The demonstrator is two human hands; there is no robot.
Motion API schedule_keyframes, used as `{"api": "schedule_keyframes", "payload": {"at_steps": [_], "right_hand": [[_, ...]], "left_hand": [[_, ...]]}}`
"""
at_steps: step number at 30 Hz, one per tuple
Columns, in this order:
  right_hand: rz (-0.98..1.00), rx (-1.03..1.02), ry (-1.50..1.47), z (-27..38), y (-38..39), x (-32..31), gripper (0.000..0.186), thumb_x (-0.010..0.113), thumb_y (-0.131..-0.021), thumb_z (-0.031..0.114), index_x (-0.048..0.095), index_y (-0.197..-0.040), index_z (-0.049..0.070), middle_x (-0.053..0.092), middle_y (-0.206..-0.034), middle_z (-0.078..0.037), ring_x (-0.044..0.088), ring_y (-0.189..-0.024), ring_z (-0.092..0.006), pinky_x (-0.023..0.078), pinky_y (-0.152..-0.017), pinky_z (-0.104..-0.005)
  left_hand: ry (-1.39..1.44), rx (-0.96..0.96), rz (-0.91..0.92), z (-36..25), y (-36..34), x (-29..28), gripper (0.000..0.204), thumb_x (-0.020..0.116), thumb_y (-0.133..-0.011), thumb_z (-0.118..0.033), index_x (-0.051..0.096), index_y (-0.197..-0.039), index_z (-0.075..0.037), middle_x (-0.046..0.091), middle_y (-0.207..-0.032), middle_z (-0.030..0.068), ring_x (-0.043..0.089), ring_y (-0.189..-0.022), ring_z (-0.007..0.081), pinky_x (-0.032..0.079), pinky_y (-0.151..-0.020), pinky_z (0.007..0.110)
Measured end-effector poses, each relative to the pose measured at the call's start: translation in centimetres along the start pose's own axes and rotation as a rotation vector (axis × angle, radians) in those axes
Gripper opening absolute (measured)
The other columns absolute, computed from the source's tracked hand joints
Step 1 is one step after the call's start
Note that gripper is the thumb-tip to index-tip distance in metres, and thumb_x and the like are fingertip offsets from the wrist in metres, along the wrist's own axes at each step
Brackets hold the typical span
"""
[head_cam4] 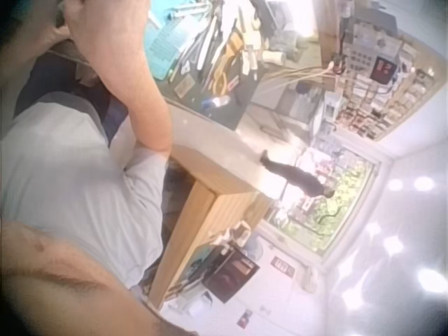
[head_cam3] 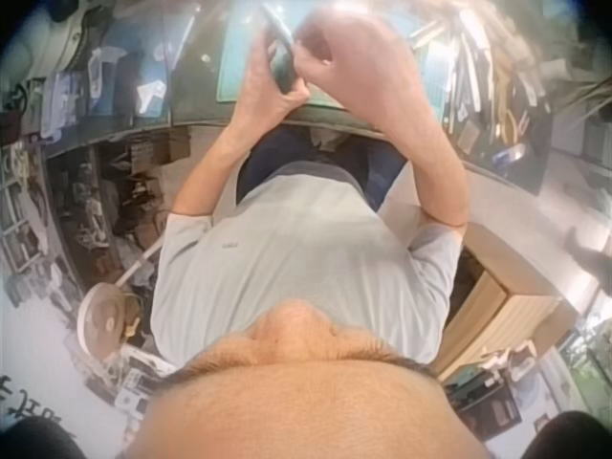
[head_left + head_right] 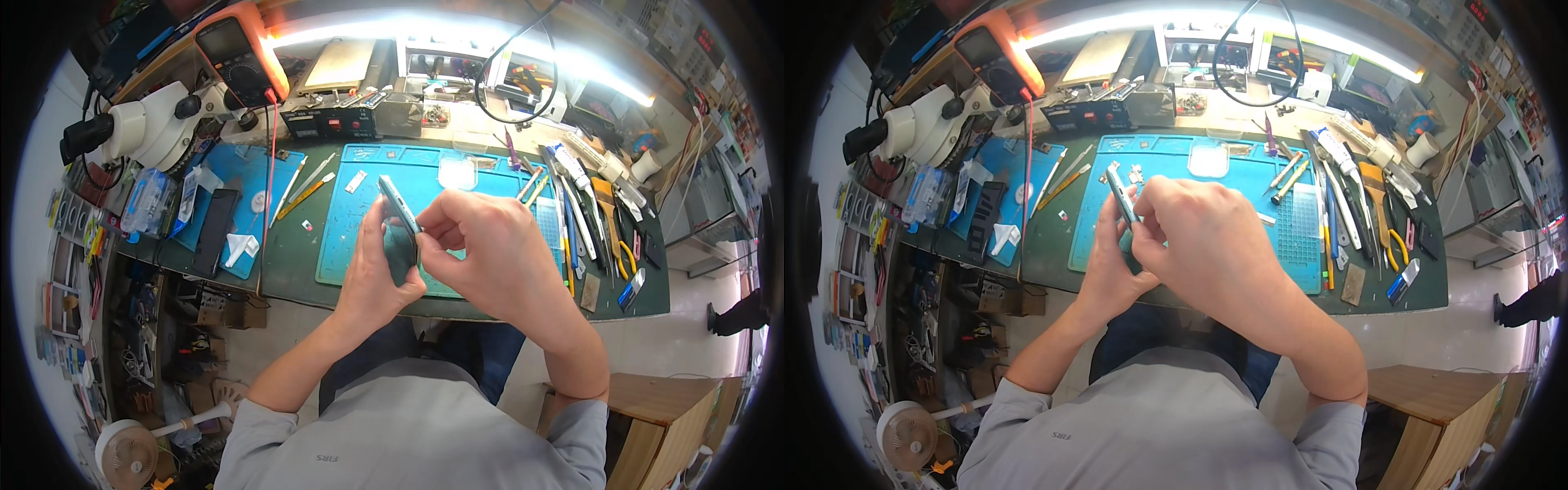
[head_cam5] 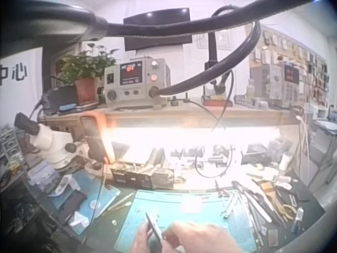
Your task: The person uses a small screwdriver to remove screws from the bottom edge of a smartphone, then uses a plastic pry tool to separate the screen from the frame. The person continues to pry around the edges and then peels off a protective film from the back of the device.
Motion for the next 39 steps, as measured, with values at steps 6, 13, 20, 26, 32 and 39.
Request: {"api": "schedule_keyframes", "payload": {"at_steps": [6,13,20,26,32,39], "right_hand": [[-0.019,-0.009,-0.008,0.1,0.1,0.0,0.012,0.072,-0.085,0.008,0.07,-0.091,-0.002,0.074,-0.084,-0.012,0.077,-0.077,-0.0206,0.061,-0.073,-0.0316],[-0.028,-0.008,-0.003,0.2,0.2,0.0,0.012,0.072,-0.084,0.007,0.069,-0.09,-0.002,0.074,-0.084,-0.012,0.077,-0.077,-0.0208,0.061,-0.073,-0.0322],[-0.052,-0.019,-0.003,0.1,0.4,0.3,0.012,0.069,-0.086,0.01,0.065,-0.089,-0.001,0.072,-0.082,-0.012,0.073,-0.076,-0.026,0.057,-0.071,-0.0369],[-0.082,-0.012,0.034,0.2,0.5,0.0,0.011,0.068,-0.086,0.011,0.063,-0.089,0.002,0.072,-0.082,-0.01,0.074,-0.076,-0.0255,0.058,-0.069,-0.0369],[-0.135,-0.054,0.046,0.4,0.9,0.2,0.012,0.07,-0.086,0.011,0.063,-0.089,0.003,0.073,-0.085,-0.008,0.075,-0.077,-0.0226,0.059,-0.067,-0.0348],[-0.14,-0.111,0.04,1.3,1.8,0.9,0.01,0.071,-0.088,0.01,0.064,-0.091,0.004,0.073,-0.087,-0.007,0.075,-0.076,-0.0199,0.058,-0.063,-0.0321]], "left_hand": [[0.014,0.006,0.016,0.9,0.3,0.5,0.105,0.073,-0.071,0.0,0.013,-0.158,-0.002,0.04,-0.142,0.0247,0.049,-0.131,0.0417,0.046,-0.105,0.048],[0.049,-0.008,0.043,1.3,0.3,0.9,0.105,0.072,-0.071,0.003,0.012,-0.157,-0.004,0.039,-0.142,0.0239,0.047,-0.132,0.0426,0.045,-0.106,0.048],[-0.004,-0.035,0.073,1.5,0.5,1.0,0.103,0.072,-0.071,0.002,0.013,-0.156,-0.004,0.038,-0.144,0.0259,0.045,-0.134,0.0451,0.043,-0.108,0.049],[0.092,-0.083,0.152,1.7,0.0,1.0,0.1,0.071,-0.076,-0.002,0.011,-0.156,-0.002,0.037,-0.147,0.0285,0.038,-0.142,0.0437,0.035,-0.115,0.049],[0.457,-0.051,0.125,-0.8,-1.4,-2.5,0.086,0.064,-0.09,-0.008,0.015,-0.16,-0.001,0.03,-0.161,0.0235,0.029,-0.152,0.0324,0.023,-0.125,0.046],[0.634,-0.206,0.135,-3.4,-3.4,-4.5,0.062,0.055,-0.094,-0.012,0.041,-0.154,-0.003,0.05,-0.151,0.018,0.042,-0.145,0.0262,0.034,-0.12,0.044]]}}
Point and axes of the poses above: each hand's wrist, its own y-axis away from the middle knuckle, its own x-axis out of the palm, z = x × y, the point moved 6 cm from there along -y, towards the middle knuckle
